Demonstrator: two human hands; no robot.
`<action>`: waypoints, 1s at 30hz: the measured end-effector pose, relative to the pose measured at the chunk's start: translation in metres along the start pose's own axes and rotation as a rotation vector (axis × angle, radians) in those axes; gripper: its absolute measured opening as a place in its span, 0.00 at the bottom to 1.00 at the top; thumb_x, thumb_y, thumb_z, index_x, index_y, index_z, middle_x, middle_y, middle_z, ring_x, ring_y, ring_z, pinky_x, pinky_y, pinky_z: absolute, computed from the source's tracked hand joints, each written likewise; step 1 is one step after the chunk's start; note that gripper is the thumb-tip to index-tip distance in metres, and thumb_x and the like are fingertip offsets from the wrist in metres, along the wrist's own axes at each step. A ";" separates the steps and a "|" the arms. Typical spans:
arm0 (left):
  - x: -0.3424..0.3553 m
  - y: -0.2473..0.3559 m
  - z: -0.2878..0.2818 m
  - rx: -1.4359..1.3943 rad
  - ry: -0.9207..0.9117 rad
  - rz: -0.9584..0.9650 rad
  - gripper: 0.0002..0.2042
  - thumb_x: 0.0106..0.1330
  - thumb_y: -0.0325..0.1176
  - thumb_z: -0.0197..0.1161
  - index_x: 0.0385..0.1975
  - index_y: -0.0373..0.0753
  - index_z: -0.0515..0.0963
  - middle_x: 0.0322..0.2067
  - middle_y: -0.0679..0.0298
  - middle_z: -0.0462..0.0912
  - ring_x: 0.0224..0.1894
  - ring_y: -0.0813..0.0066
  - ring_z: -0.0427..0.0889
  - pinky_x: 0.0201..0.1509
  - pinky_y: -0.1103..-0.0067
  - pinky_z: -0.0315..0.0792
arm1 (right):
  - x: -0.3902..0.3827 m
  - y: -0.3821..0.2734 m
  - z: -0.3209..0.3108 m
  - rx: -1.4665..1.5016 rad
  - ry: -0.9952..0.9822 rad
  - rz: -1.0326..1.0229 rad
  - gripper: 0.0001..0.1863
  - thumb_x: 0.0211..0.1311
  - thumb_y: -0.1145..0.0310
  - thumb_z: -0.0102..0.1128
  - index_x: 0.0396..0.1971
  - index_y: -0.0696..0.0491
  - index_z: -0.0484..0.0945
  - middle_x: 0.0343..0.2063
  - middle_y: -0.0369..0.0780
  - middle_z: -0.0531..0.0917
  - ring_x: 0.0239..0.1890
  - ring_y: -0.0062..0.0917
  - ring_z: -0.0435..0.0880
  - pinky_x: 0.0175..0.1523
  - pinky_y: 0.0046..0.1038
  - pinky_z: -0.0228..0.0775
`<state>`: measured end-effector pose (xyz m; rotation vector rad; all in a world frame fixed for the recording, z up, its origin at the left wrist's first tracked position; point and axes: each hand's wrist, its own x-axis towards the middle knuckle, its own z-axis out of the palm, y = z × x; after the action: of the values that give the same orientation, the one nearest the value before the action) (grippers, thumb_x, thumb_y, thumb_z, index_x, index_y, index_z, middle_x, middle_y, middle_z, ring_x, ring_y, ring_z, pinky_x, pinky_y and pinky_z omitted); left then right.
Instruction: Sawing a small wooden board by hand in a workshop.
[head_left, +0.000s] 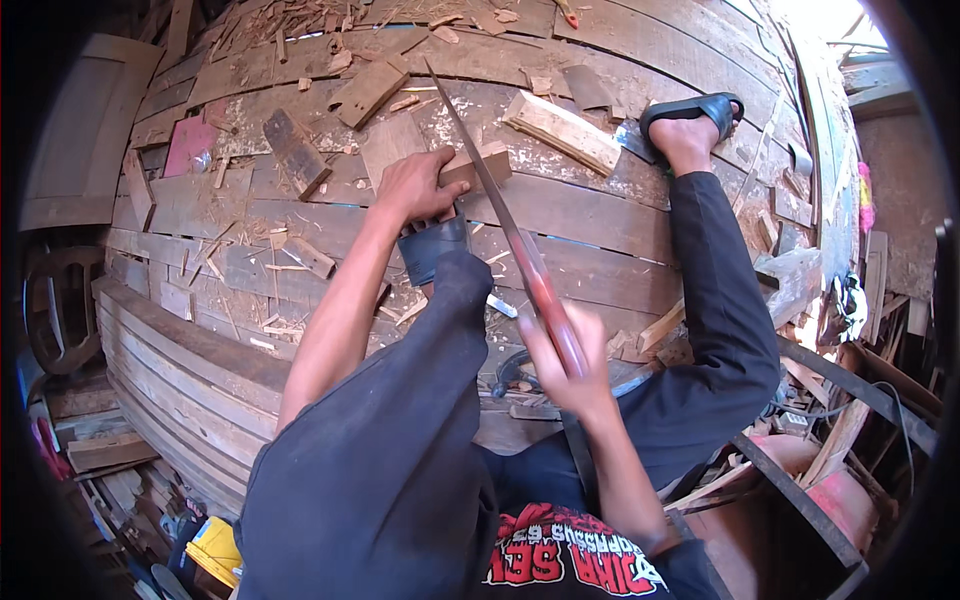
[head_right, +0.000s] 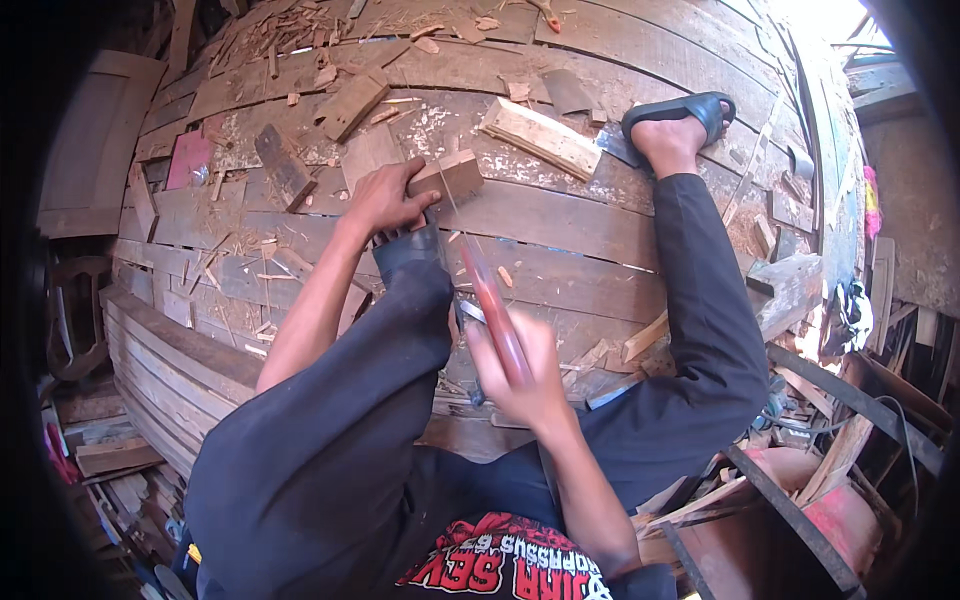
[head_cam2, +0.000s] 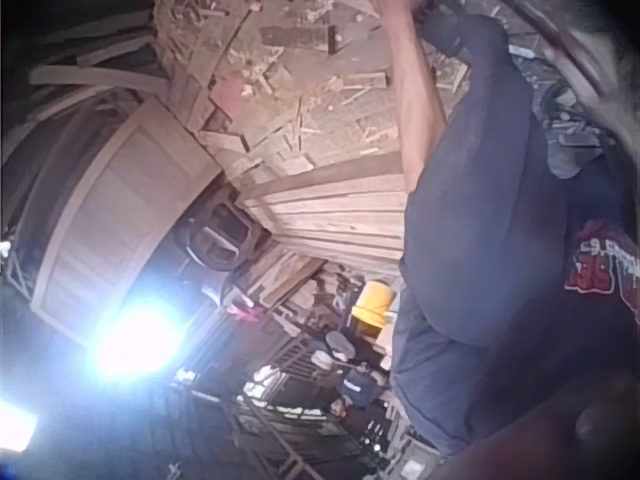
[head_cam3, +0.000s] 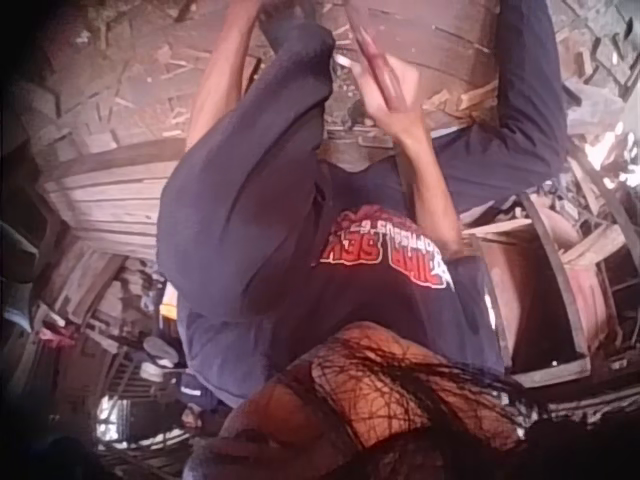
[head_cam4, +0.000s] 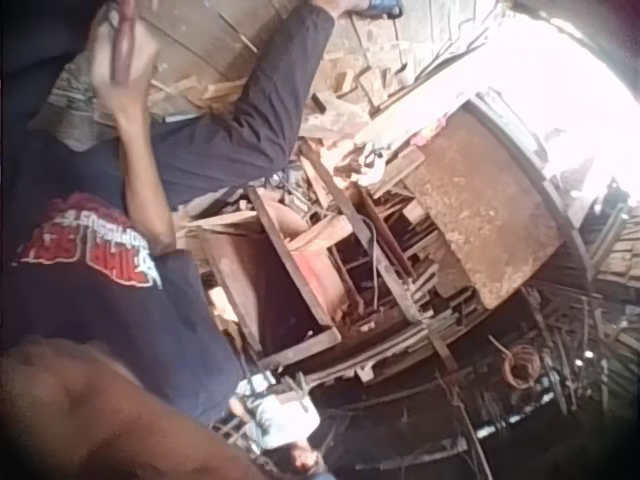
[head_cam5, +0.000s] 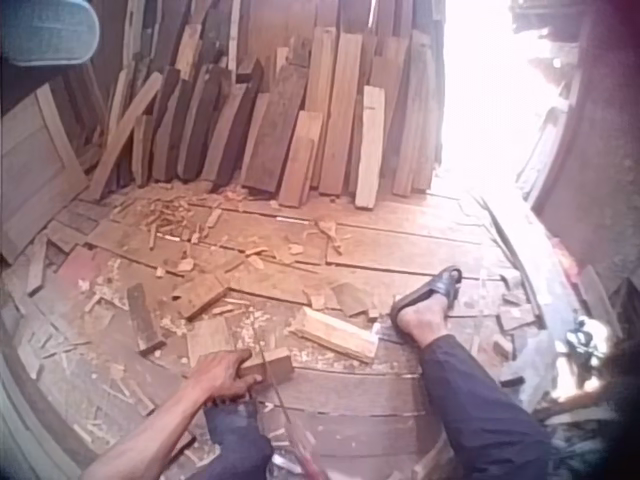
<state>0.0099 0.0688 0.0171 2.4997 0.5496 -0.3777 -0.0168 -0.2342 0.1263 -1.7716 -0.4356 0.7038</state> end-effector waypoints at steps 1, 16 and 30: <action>-0.001 -0.002 -0.001 -0.010 0.000 -0.007 0.25 0.61 0.50 0.70 0.54 0.42 0.81 0.41 0.49 0.89 0.48 0.46 0.87 0.52 0.56 0.77 | -0.028 0.002 -0.011 -0.065 -0.023 -0.074 0.08 0.65 0.74 0.65 0.29 0.60 0.77 0.17 0.39 0.72 0.20 0.18 0.69 0.28 0.29 0.64; 0.008 0.015 0.026 0.097 0.179 0.289 0.24 0.59 0.49 0.72 0.53 0.44 0.82 0.43 0.52 0.88 0.50 0.48 0.85 0.53 0.58 0.77 | -0.023 0.016 0.010 -0.018 0.148 -0.055 0.13 0.66 0.73 0.64 0.23 0.57 0.73 0.16 0.31 0.70 0.21 0.12 0.67 0.26 0.24 0.59; 0.009 0.030 0.032 0.050 0.317 0.289 0.20 0.60 0.47 0.72 0.45 0.42 0.81 0.40 0.55 0.88 0.48 0.51 0.85 0.51 0.58 0.79 | -0.005 -0.002 -0.012 0.215 0.143 -0.036 0.09 0.66 0.70 0.68 0.33 0.57 0.77 0.23 0.30 0.77 0.24 0.10 0.72 0.30 0.17 0.62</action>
<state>0.0267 0.0303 0.0018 2.6542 0.2915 0.1192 -0.0127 -0.2453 0.1320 -1.5949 -0.2828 0.5720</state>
